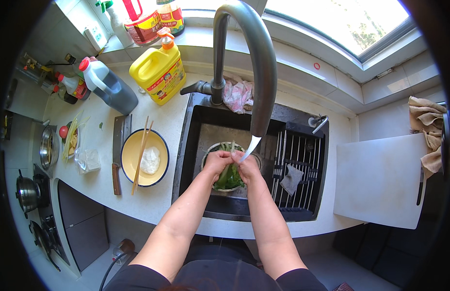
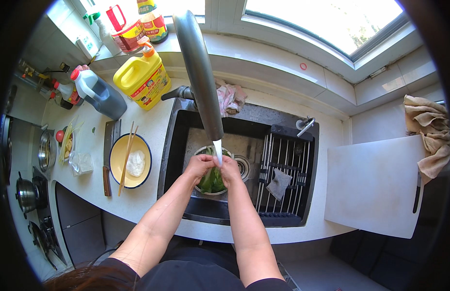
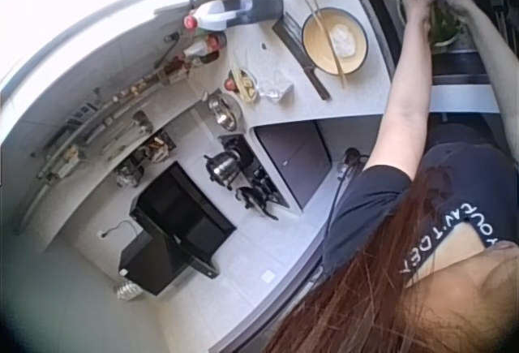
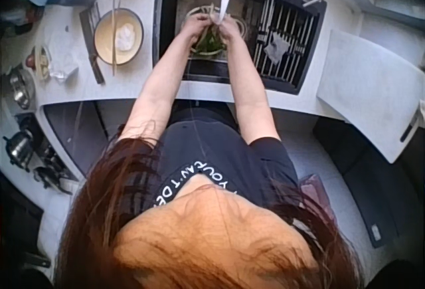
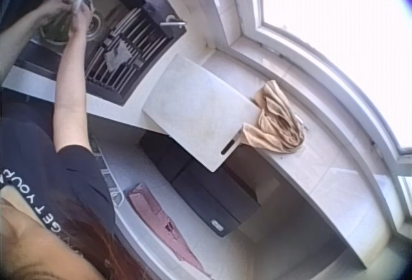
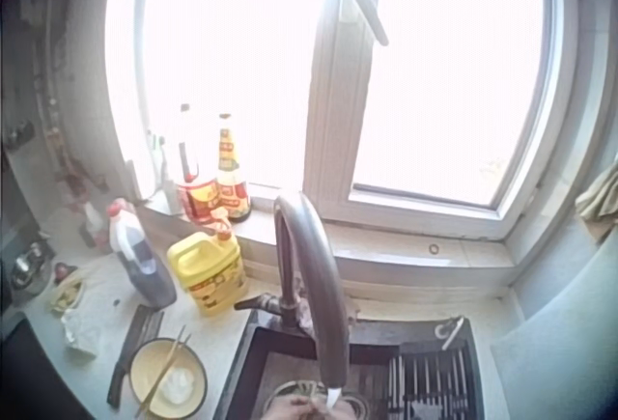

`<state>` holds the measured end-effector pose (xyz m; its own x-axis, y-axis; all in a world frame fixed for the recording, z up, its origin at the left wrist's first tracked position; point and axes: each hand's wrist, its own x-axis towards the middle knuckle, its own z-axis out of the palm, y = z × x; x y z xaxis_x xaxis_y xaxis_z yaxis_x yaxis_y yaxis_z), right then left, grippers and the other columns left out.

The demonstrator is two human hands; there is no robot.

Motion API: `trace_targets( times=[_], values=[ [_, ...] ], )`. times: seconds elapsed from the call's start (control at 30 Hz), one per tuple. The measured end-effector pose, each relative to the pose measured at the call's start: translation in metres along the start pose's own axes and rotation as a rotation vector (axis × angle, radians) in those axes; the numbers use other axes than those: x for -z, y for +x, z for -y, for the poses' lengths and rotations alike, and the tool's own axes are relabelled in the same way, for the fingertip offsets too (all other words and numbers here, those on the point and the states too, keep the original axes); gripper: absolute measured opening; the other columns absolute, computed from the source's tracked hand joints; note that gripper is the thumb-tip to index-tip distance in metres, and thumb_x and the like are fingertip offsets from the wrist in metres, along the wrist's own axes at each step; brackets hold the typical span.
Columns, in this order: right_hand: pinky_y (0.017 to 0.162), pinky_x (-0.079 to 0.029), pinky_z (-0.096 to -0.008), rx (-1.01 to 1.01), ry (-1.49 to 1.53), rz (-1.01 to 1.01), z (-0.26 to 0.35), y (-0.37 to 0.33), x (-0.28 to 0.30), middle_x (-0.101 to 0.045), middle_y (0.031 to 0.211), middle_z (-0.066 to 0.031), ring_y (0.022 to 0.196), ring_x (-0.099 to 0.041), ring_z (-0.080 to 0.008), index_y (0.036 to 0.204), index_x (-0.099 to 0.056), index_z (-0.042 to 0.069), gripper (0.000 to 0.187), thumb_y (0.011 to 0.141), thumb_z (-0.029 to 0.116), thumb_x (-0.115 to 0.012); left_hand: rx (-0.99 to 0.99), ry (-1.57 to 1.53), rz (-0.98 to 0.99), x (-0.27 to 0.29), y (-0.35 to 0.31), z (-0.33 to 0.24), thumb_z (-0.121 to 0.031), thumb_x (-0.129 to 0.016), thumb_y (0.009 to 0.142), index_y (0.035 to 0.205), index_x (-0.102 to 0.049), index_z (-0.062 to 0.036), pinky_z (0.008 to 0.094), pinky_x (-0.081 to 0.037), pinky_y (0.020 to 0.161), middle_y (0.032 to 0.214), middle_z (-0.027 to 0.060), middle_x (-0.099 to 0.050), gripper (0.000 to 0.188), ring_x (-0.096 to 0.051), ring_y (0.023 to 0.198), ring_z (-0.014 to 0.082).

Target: The person handles a bowl containing white powder with a spoon before placing it on a counter. They then wash green leafy vegetables in a colander under running water in a sink, plucking and cleaning the individual leaves by hand.

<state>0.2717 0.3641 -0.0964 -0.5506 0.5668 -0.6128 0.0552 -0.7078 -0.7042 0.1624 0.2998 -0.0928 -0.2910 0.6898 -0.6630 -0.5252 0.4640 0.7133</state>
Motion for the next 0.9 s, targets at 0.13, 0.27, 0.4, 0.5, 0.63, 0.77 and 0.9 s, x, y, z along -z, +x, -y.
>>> trace_targets(
  times=[0.13, 0.27, 0.4, 0.5, 0.63, 0.77, 0.9],
  values=[
    [0.065, -0.042, -0.0219, -0.069, 0.068, -0.058, -0.001, -0.001, 0.004, -0.059, 0.082, -0.0024, 0.073, -0.054, -0.0103, 0.091, -0.057, 0.003, 0.013, 0.083, 0.013, -0.058, -0.053, 0.043, -0.04, 0.001, 0.004, 0.008, -0.005, -0.065, 0.074, 0.09, -0.061, -0.0009, 0.0204, -0.039, 0.057, 0.08, 0.0028, -0.06, 0.017, -0.053, 0.066, 0.0082],
    [0.062, -0.043, -0.0211, -0.021, 0.203, -0.112, -0.001, -0.006, 0.004, -0.06, 0.08, -0.0047, 0.071, -0.056, -0.0119, 0.089, -0.056, 0.004, 0.009, 0.083, 0.011, -0.057, 0.062, -0.088, 0.013, 0.002, -0.002, 0.004, -0.007, -0.062, 0.077, 0.089, -0.06, -0.0046, 0.0193, -0.037, 0.053, 0.078, 0.0001, -0.059, 0.012, -0.051, 0.066, 0.0079],
    [0.065, -0.046, -0.0238, 0.052, 0.192, -0.14, -0.011, 0.001, 0.012, -0.059, 0.079, -0.0064, 0.072, -0.057, -0.0142, 0.09, -0.055, 0.002, 0.009, 0.084, 0.009, -0.056, 0.054, -0.079, -0.165, 0.006, 0.002, 0.013, -0.009, -0.061, 0.079, 0.093, -0.059, -0.0047, 0.0208, -0.039, 0.054, 0.078, -0.0001, -0.058, 0.015, -0.052, 0.067, 0.0087],
    [0.069, -0.047, -0.0266, 0.088, 0.199, -0.118, -0.009, 0.002, 0.013, -0.06, 0.08, -0.008, 0.073, -0.058, -0.0157, 0.091, -0.053, 0.001, 0.011, 0.084, 0.008, -0.056, 0.012, -0.019, -0.157, 0.002, -0.006, 0.005, -0.01, -0.065, 0.076, 0.096, -0.058, -0.0022, 0.0226, -0.042, 0.053, 0.077, 0.0015, -0.058, 0.022, -0.053, 0.065, 0.0092],
    [0.071, -0.048, -0.0278, 0.134, 0.174, -0.086, -0.003, 0.004, 0.008, -0.059, 0.081, -0.0089, 0.074, -0.058, -0.0175, 0.093, -0.052, 0.0, 0.013, 0.083, 0.006, -0.056, -0.177, 0.201, -0.015, 0.014, 0.014, 0.035, -0.01, -0.068, 0.072, 0.092, -0.06, -0.0033, 0.024, -0.043, 0.057, 0.075, 0.0015, -0.059, 0.023, -0.054, 0.065, 0.0104],
    [0.071, -0.048, -0.0288, 0.197, 0.158, -0.152, 0.004, 0.008, 0.012, -0.059, 0.082, -0.01, 0.075, -0.058, -0.0186, 0.097, -0.05, 0.0, 0.017, 0.082, 0.004, -0.057, -0.304, 0.498, 0.001, 0.017, 0.011, 0.038, -0.009, -0.066, 0.073, 0.085, -0.062, -0.0033, 0.0231, -0.044, 0.06, 0.074, 0.0006, -0.061, 0.014, -0.054, 0.066, 0.0067],
    [0.072, -0.046, -0.0269, 0.292, 0.281, -0.14, 0.016, 0.0, 0.011, -0.059, 0.083, -0.0088, 0.076, -0.057, -0.0173, 0.104, -0.049, 0.0, 0.021, 0.084, 0.007, -0.053, -0.344, 0.638, -0.098, 0.016, -0.008, 0.023, -0.014, -0.063, 0.076, 0.087, -0.065, -0.0041, 0.0271, -0.045, 0.061, 0.075, 0.0069, -0.063, 0.015, -0.059, 0.067, 0.0126]
  ],
)
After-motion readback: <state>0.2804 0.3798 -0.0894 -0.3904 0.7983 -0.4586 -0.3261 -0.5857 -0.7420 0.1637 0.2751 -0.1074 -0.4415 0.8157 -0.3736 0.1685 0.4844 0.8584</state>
